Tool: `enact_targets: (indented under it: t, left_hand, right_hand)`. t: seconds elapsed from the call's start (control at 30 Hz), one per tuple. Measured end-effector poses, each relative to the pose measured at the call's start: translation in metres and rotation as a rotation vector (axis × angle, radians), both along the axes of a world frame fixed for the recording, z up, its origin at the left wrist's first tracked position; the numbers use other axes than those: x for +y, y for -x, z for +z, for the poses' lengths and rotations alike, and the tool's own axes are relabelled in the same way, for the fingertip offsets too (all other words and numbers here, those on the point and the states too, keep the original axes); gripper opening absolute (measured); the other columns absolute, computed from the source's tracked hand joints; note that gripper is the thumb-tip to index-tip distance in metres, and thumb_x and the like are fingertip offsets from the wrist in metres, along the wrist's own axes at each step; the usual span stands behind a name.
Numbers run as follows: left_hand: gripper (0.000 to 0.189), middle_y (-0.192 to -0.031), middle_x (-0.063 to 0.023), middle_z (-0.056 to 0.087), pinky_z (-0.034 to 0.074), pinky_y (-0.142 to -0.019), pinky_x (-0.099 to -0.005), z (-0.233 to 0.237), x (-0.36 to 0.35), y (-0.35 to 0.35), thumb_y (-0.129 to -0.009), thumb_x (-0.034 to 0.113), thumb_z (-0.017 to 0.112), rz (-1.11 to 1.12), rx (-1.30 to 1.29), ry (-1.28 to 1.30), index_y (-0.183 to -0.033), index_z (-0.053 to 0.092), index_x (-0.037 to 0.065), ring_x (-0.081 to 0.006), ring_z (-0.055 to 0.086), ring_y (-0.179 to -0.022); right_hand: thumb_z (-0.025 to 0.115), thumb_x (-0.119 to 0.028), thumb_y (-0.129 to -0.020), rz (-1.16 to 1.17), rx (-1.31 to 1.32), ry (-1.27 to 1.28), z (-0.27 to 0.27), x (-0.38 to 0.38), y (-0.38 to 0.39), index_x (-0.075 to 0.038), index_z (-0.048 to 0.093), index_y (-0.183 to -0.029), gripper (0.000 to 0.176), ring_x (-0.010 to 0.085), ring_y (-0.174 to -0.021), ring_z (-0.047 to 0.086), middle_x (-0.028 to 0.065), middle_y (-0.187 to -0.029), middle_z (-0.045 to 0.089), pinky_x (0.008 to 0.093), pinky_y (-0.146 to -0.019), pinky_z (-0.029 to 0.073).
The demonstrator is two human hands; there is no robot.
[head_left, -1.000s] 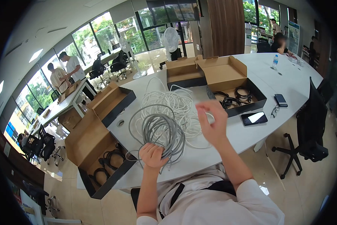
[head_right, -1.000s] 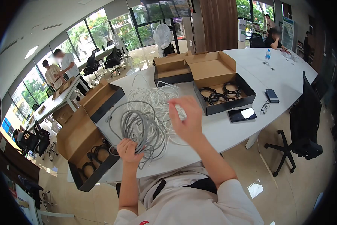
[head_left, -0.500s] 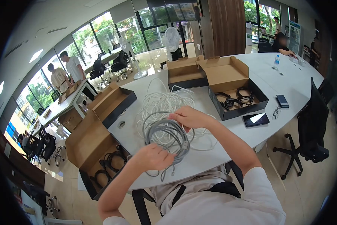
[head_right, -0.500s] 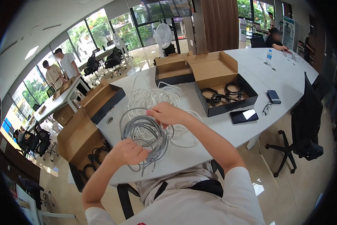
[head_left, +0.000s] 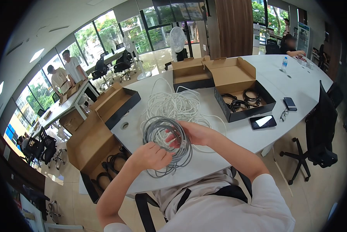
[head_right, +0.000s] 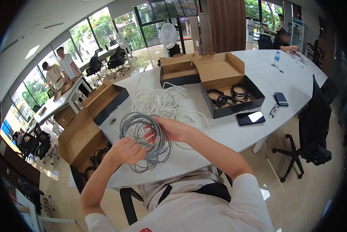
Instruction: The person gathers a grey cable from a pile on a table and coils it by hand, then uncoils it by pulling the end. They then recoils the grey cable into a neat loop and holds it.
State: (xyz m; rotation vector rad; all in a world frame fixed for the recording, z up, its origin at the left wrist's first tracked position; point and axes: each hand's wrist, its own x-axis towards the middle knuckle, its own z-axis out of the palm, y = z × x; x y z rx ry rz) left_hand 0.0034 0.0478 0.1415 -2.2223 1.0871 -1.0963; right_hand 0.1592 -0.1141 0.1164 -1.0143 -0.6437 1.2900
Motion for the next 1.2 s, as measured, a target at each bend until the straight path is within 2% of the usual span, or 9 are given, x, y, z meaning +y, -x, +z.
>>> enact_targets:
  t: [0.1,0.3,0.4,0.5,0.77,0.97,1.03,1.17,1.2]
  left_hand:
    - [0.035,-0.053,0.0038,0.034,0.030,-0.046,-0.0254,-0.003,0.009,-0.005,-0.073,0.015,0.073,0.024,0.024,0.023,-0.059,0.041,0.015,-0.0113,0.040,-0.047]
    - [0.033,-0.054,0.0037,0.033,0.031,-0.047,-0.0264,-0.005,0.012,-0.011,-0.072,0.015,0.073,0.066,0.000,0.023,-0.060,0.042,0.014,-0.0117,0.041,-0.048]
    - [0.030,-0.055,0.0032,0.035,0.032,-0.048,-0.0270,-0.010,0.010,-0.013,-0.073,0.014,0.073,0.079,-0.021,0.030,-0.063,0.044,0.014,-0.0122,0.041,-0.049]
    - [0.021,-0.059,0.0021,0.038,0.036,-0.052,-0.0278,-0.018,0.009,-0.017,-0.075,0.012,0.069,0.122,-0.015,0.023,-0.069,0.049,0.012,-0.0132,0.044,-0.053]
    - [0.010,-0.073,-0.0035,0.045,0.044,-0.076,-0.0338,-0.041,-0.015,-0.017,-0.071,0.013,0.058,0.276,0.134,0.124,-0.079,0.055,0.008,-0.0192,0.049,-0.071]
    - [0.051,-0.112,-0.0126,0.053,0.042,-0.091,-0.0396,-0.006,-0.046,-0.009,-0.054,0.026,0.081,0.336,0.416,0.301,-0.097,0.062,0.004,-0.0274,0.051,-0.105]
    - [0.055,-0.120,-0.0141,0.050,0.039,-0.096,-0.0402,0.015,-0.052,-0.002,-0.056,0.025,0.083,0.260,0.261,0.531,-0.102,0.062,0.004,-0.0292,0.049,-0.111]
    - [0.059,-0.125,-0.0155,0.047,0.038,-0.099,-0.0410,0.039,-0.047,-0.016,-0.057,0.022,0.084,0.370,0.093,1.041,-0.108,0.061,0.003,-0.0313,0.046,-0.115]
    - [0.064,-0.114,-0.0125,0.055,0.042,-0.094,-0.0370,0.038,-0.039,-0.025,-0.059,0.020,0.085,0.337,0.193,1.166,-0.114,0.058,0.001,-0.0276,0.053,-0.107]
  right_hand:
    - [0.027,-0.048,-0.100,-0.017,-0.073,0.028,0.009,-0.005,0.001,-0.008,0.055,-0.117,0.052,0.0147,-0.081,0.064,0.0059,-0.096,0.065,0.0268,-0.061,0.047]
    - [0.046,-0.033,-0.098,-0.212,-0.301,0.047,0.006,-0.001,0.007,-0.007,0.059,-0.107,0.030,0.0123,-0.072,0.062,0.0029,-0.084,0.063,0.0254,-0.057,0.046]
    - [0.055,-0.023,-0.094,-0.274,0.046,-0.088,-0.006,0.006,0.006,-0.008,0.060,-0.095,0.016,0.0123,-0.067,0.058,0.0004,-0.075,0.058,0.0253,-0.058,0.045]
    - [0.056,-0.019,-0.093,-0.337,0.142,-0.150,0.003,0.003,0.011,-0.010,0.052,-0.081,0.016,0.0107,-0.057,0.050,-0.0030,-0.064,0.048,0.0260,-0.056,0.043]
    - [0.056,-0.012,-0.089,-0.445,0.123,-0.164,-0.002,-0.003,0.007,-0.013,0.043,-0.075,0.019,0.0068,-0.044,0.030,-0.0056,-0.058,0.034,0.0267,-0.043,0.029]
    - [0.058,-0.013,-0.089,-0.561,-0.307,-0.148,-0.006,-0.008,0.010,-0.008,0.056,-0.089,0.006,0.0036,-0.045,0.034,-0.0057,-0.059,0.042,0.0227,-0.041,0.028]
    - [0.059,-0.013,-0.088,-0.606,-0.599,-0.140,-0.003,-0.010,0.010,-0.007,0.059,-0.092,0.007,0.0027,-0.047,0.038,-0.0057,-0.061,0.046,0.0215,-0.041,0.030]
    - [0.060,-0.012,-0.087,-0.444,-0.601,-0.046,0.008,-0.021,0.008,-0.006,0.061,-0.093,0.009,0.0012,-0.050,0.041,-0.0058,-0.065,0.050,0.0199,-0.042,0.032]
    - [0.060,-0.013,-0.087,-0.433,-0.636,-0.054,0.014,-0.024,0.012,-0.006,0.061,-0.093,0.009,0.0010,-0.051,0.041,-0.0060,-0.065,0.049,0.0198,-0.042,0.033]
